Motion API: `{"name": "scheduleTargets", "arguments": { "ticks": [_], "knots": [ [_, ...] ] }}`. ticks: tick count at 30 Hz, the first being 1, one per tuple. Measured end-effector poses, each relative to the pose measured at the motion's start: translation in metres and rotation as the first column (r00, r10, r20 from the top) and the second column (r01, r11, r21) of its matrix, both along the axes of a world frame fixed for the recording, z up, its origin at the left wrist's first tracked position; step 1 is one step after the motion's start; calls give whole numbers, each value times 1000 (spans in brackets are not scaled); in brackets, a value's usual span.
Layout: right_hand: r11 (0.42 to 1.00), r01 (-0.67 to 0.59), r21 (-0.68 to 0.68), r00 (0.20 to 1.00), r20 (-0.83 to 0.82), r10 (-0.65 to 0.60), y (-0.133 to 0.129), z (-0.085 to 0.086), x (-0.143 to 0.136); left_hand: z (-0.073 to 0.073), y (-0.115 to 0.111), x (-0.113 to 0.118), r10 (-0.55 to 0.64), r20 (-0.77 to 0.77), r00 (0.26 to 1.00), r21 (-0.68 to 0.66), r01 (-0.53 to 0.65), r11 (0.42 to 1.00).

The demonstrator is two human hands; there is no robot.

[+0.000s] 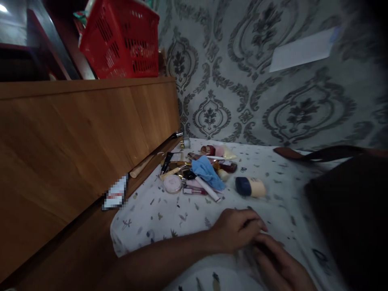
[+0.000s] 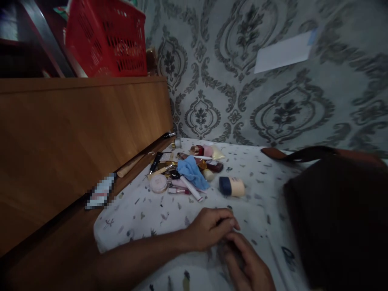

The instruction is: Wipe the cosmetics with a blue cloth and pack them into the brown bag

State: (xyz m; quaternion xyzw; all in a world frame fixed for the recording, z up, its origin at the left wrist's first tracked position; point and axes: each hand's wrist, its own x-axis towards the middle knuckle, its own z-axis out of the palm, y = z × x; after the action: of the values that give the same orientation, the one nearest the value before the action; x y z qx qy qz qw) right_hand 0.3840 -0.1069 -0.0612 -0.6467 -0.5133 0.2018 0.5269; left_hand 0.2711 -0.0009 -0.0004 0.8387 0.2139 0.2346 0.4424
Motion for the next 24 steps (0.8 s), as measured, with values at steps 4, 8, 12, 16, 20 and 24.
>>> {"name": "scheduleTargets", "arguments": {
  "ticks": [4, 8, 12, 16, 20, 24],
  "knots": [
    [997, -69, 29, 997, 27, 68, -2, 18, -5, 11, 13, -12, 141, 36, 989, 409, -143, 901],
    [999, -45, 23, 998, 38, 44, -2, 22, -10, 19, 46, -28, 480, 143, 866, 558, -471, 683],
    [998, 14, 57, 1000, 22, -16, -3, 26, -17, 11, 70, -38, 542, 173, 823, 451, -555, 699],
    [999, -29, 35, 999, 26, 28, -5, 26, -16, 3, 70, -36, 400, 71, 914, 513, -377, 771],
    [997, -58, 49, 998, 32, 56, -5, 21, -13, 1, 58, -30, 188, 30, 982, 562, -172, 809],
    [997, -65, 45, 998, 24, 64, -5, 21, -13, 0, 47, -27, 23, 46, 999, 526, -44, 849]
  ]
}}
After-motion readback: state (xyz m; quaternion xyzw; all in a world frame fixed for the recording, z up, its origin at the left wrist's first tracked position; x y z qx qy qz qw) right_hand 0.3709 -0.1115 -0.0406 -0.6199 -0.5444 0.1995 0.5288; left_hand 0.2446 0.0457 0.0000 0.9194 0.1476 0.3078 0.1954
